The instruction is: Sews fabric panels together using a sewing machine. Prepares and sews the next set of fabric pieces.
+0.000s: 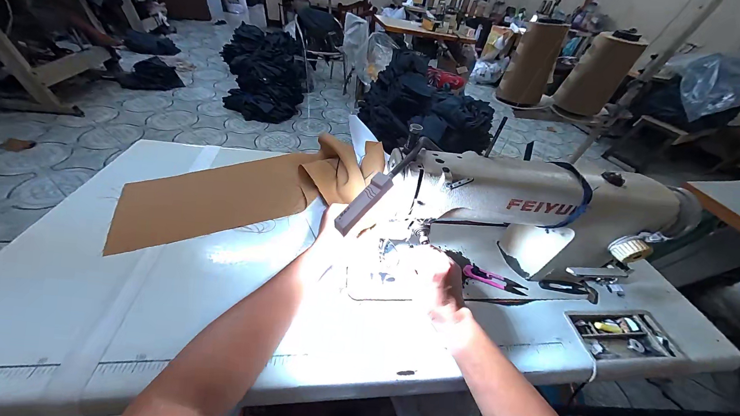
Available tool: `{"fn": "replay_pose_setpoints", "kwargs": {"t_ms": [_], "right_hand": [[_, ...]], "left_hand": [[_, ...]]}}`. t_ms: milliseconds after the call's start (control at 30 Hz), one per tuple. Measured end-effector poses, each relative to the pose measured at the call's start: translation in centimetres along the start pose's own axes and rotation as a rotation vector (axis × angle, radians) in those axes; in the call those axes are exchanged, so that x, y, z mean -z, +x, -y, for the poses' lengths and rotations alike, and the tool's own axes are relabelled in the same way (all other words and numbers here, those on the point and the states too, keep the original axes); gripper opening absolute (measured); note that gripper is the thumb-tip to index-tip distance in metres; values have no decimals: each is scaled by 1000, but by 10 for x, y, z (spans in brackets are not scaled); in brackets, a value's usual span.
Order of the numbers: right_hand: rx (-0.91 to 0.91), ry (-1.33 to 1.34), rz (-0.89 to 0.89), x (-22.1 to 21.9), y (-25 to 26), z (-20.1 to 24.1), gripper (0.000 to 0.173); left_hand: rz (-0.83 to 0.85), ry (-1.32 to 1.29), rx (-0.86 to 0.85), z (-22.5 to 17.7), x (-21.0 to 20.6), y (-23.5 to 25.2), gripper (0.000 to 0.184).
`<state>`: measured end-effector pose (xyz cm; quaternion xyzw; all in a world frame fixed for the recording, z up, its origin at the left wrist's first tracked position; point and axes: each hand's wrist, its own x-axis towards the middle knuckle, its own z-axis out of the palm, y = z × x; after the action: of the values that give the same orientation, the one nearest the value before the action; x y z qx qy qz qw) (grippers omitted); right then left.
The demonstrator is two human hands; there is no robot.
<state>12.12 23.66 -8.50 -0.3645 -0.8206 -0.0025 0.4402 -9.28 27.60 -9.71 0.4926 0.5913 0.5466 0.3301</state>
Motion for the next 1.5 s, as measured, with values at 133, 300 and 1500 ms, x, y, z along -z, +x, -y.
{"fn": "replay_pose_setpoints", "kwargs": {"t_ms": [133, 300, 1500], "right_hand": [[67, -34, -16, 2, -4, -3, 10], [-99, 32, 55, 8, -16, 8, 20], [-521, 288, 878, 28, 48, -38, 11]], "left_hand": [[124, 360, 13, -30, 5, -37, 31], [381, 771, -123, -37, 17, -107, 29], [353, 821, -789, -24, -84, -155, 33]]}}
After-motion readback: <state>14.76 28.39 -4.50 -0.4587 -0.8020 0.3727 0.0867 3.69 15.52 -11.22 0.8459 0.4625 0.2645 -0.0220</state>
